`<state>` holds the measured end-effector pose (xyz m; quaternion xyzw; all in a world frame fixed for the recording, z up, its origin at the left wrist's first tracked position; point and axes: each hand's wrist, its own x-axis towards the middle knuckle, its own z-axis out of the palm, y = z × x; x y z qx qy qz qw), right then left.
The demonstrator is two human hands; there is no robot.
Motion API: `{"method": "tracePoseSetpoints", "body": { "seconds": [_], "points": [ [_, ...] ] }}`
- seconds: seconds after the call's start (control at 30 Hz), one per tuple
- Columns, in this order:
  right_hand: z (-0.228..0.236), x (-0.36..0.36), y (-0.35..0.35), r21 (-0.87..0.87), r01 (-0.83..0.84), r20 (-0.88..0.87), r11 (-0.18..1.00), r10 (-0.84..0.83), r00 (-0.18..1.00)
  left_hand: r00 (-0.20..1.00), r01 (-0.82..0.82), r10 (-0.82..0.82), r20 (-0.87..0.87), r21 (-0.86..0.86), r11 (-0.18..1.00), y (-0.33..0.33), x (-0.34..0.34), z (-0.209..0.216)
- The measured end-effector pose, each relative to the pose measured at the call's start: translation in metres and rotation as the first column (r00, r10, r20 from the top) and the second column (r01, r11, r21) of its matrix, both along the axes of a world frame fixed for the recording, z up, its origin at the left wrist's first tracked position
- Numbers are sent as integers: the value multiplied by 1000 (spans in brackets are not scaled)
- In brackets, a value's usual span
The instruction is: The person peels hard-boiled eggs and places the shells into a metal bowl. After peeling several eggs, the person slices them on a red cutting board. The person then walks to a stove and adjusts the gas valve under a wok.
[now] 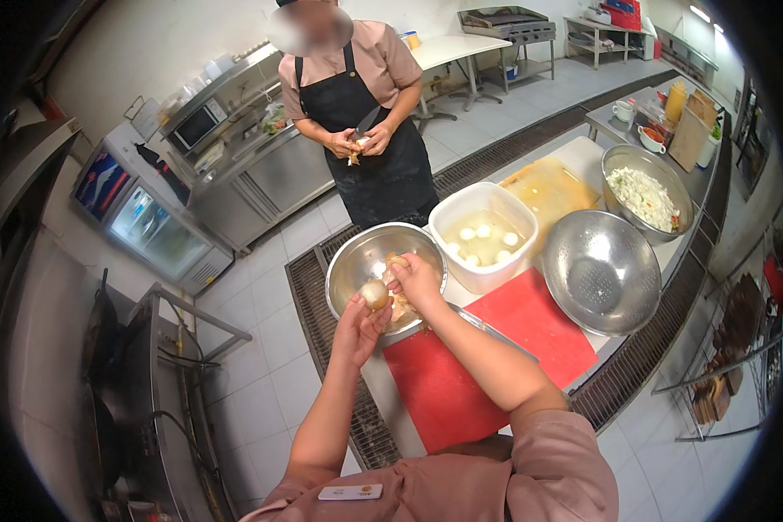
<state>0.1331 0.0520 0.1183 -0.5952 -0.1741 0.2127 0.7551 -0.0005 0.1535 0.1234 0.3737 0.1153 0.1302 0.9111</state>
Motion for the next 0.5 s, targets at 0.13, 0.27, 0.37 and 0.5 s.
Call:
{"method": "tracePoseSetpoints", "body": {
  "seconds": [0.13,0.27,0.37,0.5],
  "points": [
    [-2,4,3,180,51,-280,982,1,960,1000,10,-11,-5,-191,981,12,3,-8],
    [-16,29,7,135,176,-245,975,-139,959,996,59,-27,90,-381,923,27,-1,-15],
    [-29,44,12,-233,65,237,970,-8,971,994,74,-39,101,-366,928,30,-3,-17],
    [-30,29,16,-294,-85,301,952,177,937,996,31,-2,85,-344,939,29,1,-17]
  ]
}}
